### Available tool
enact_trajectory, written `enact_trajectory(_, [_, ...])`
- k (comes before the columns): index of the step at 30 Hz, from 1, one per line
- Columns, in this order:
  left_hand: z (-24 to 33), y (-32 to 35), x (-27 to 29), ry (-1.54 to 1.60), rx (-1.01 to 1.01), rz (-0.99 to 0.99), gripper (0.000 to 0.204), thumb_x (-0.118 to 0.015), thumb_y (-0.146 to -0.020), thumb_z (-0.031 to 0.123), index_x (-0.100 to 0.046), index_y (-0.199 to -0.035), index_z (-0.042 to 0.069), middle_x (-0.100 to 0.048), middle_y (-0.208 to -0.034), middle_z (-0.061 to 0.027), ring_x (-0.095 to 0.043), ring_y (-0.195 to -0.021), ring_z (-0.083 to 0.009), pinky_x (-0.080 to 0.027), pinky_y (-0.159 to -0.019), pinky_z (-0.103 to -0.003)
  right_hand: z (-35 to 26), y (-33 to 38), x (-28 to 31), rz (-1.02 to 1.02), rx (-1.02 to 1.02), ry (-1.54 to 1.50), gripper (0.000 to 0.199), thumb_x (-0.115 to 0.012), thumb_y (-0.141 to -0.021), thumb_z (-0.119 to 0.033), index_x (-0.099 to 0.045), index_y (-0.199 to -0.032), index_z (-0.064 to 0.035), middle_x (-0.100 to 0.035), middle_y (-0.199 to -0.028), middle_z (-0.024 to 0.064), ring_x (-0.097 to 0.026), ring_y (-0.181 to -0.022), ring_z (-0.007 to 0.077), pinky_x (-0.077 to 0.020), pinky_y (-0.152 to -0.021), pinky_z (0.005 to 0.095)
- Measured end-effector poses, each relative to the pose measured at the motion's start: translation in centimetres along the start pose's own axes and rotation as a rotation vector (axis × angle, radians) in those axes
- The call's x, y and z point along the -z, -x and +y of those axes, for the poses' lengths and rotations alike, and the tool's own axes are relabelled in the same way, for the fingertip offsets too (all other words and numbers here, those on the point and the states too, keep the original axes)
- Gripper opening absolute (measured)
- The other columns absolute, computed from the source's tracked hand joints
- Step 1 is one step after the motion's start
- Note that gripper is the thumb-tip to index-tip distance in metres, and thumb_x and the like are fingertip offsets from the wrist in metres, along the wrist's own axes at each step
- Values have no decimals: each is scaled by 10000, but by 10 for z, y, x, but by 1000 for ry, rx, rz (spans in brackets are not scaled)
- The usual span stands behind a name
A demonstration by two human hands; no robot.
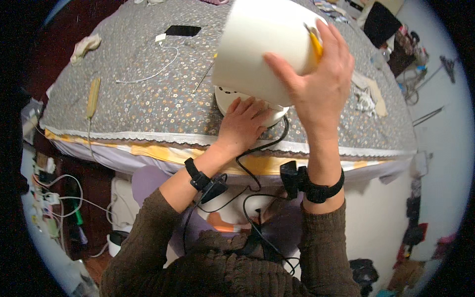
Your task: The person uses a yellow screwdriver to remove screws from the base of a white and black appliance. They rotate the device to access multiple screws, then detach the base cover to reveal the internal components.
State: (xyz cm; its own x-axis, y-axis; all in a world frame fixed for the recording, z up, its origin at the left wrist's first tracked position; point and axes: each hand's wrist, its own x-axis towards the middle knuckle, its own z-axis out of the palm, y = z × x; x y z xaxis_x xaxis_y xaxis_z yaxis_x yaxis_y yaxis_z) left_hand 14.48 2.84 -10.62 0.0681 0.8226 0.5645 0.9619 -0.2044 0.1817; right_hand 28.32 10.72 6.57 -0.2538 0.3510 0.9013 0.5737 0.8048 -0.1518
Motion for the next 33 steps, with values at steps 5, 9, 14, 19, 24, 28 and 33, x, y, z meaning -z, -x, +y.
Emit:
enact_trajectory(5, [-36,9,13,453,-1,295,391,-742,-872,195,-692,-1255,130,-683,-1260,-106,-610,-1232,-317,-419,-1128,-518,8,1,-14,-93,-356,-503,833,-857,-876,-353,-473,-1507,31,-653,-1340,180,-675,-1133,240,-552,-957,341])
enact_trajectory(9, [-81,9,13,740,525,575,390,-703,-927,149,-622,-1286,21,-657,-1284,-177,-641,-1156,-356,-504,-1021,-445,26,-1,-17,-133,-465,-622,764,-782,-957,-326,-417,-1560,-30,-619,-1378,131,-648,-1173,205,-555,-955,332])
enact_trajectory(14, [-106,1,-7,1171,846,459,356,-648,-993,215,-605,-1230,-49,-672,-1229,-174,-651,-1045,-241,-513,-920,-403,37,-5,-9,-224,-503,-569,713,-717,-1002,-334,-395,-1577,-61,-584,-1412,110,-638,-1170,184,-568,-937,329])
enact_trajectory(19, [-106,5,-11,1505,798,220,298,-602,-1005,169,-621,-1228,-28,-692,-1037,-92,-590,-890,-151,-488,-819,-329,19,-31,6,-190,-280,-218,852,-820,-890,-445,-468,-1522,4,-578,-1394,170,-604,-1196,265,-547,-973,392])
enact_trajectory(24, [-98,5,-9,1276,771,253,387,-580,-992,144,-584,-1334,-37,-663,-1232,-218,-645,-1125,-350,-484,-980,-424,-34,-79,-4,-227,294,16,477,-837,-839,-208,-724,-1287,-88,-701,-1273,95,-636,-1167,246,-535,-973,390])
enact_trajectory(28, [-95,12,-9,1088,675,248,472,-589,-971,148,-547,-1401,-42,-596,-1366,-259,-583,-1254,-426,-453,-1071,-438,-91,-97,-21,-434,773,133,456,-847,-719,-95,-784,-1170,-100,-732,-1241,103,-633,-1213,308,-535,-998,402])
enact_trajectory(33, [-101,6,-17,1205,733,311,507,-593,-970,155,-519,-1431,-44,-598,-1381,-255,-588,-1280,-379,-448,-1089,-414,-116,-90,-40,-754,871,401,381,-901,-673,-255,-771,-980,-70,-761,-1052,70,-665,-1149,269,-573,-908,389])
